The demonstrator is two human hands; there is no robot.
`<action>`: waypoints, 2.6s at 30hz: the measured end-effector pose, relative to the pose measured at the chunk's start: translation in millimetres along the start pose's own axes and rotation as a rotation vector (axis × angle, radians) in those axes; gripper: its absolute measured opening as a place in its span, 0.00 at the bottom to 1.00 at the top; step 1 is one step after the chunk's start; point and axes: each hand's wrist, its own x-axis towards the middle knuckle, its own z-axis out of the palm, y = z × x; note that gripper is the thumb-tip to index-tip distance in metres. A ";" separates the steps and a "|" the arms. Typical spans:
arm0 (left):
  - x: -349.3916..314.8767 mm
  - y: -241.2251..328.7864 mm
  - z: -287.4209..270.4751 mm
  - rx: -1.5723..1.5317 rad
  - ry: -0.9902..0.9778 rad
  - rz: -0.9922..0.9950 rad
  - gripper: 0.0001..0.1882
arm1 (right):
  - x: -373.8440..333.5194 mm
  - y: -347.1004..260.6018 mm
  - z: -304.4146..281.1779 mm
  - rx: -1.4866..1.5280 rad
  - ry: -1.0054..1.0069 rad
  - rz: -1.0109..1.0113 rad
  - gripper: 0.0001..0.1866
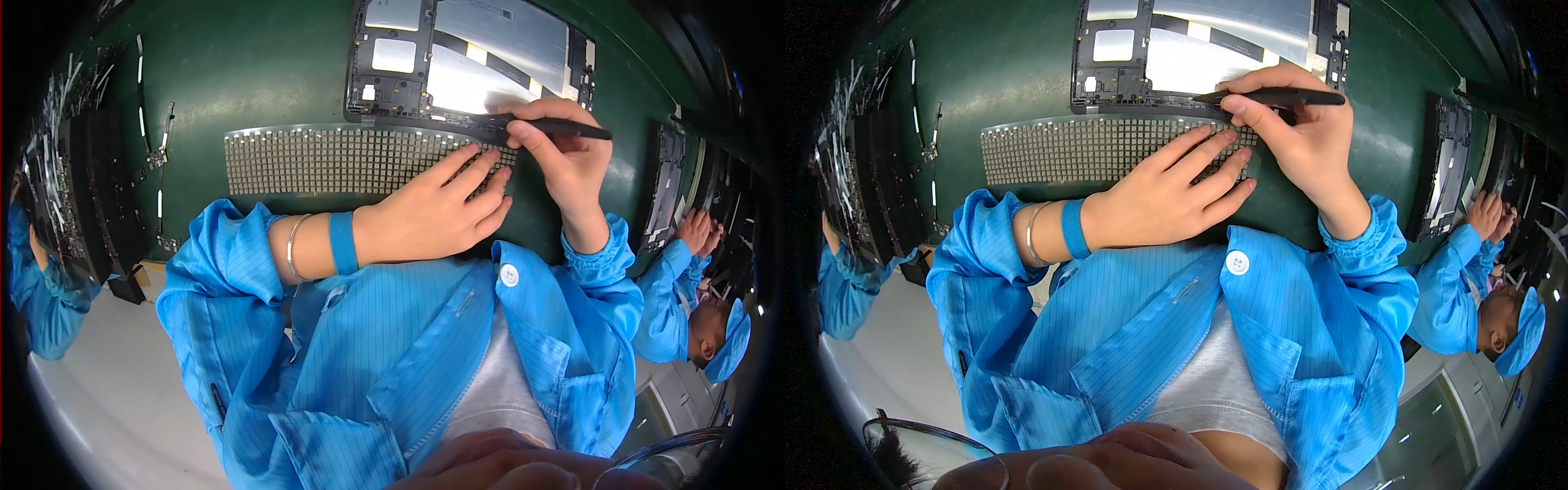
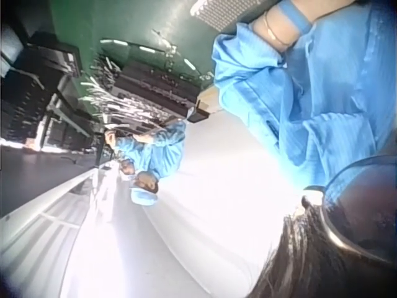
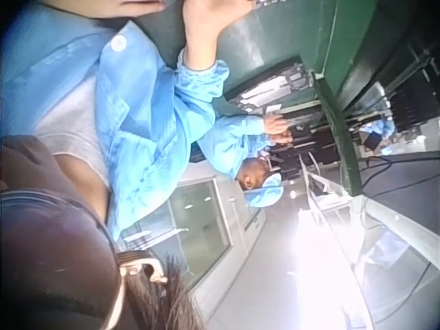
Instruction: Assembling electronic components onto a tablet or laptop chassis using a specialized hand tool on an assembly line.
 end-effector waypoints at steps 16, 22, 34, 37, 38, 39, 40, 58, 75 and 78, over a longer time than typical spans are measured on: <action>7.2 -4.8 -8.7 -0.015 -0.055 0.034 0.17 | -49.2 -2.1 -30.6 0.089 0.062 0.036 0.09; 10.2 -4.7 -10.5 -0.046 -0.094 0.031 0.16 | -81.2 15.6 -39.1 0.053 0.048 0.250 0.08; 8.5 -0.4 -10.4 0.020 -0.114 0.040 0.15 | -74.9 12.3 -40.0 0.012 -0.020 0.253 0.07; 7.4 0.2 -8.6 0.018 -0.103 0.028 0.13 | -79.1 15.8 -38.0 -0.016 -0.011 0.217 0.06; 7.2 -0.4 -8.4 0.012 -0.096 0.028 0.12 | -82.6 17.7 -36.7 -0.021 0.013 0.191 0.06; 7.2 0.0 -8.1 0.012 -0.095 0.023 0.12 | -86.6 18.2 -35.7 -0.031 0.030 0.150 0.06; 7.2 0.1 -7.9 0.004 -0.090 0.025 0.11 | -90.4 19.8 -35.3 -0.032 0.026 0.151 0.06; 4.4 0.6 -8.0 0.000 -0.069 0.026 0.07 | -32.4 16.2 -60.1 -0.088 0.118 -0.107 0.07; 5.0 1.7 -6.3 0.002 -0.074 0.027 0.07 | -27.1 13.0 -62.1 -0.491 -0.043 -0.528 0.09; 4.5 1.4 -5.9 0.008 -0.074 0.030 0.07 | -32.2 8.8 -57.1 -0.608 -0.102 -0.645 0.10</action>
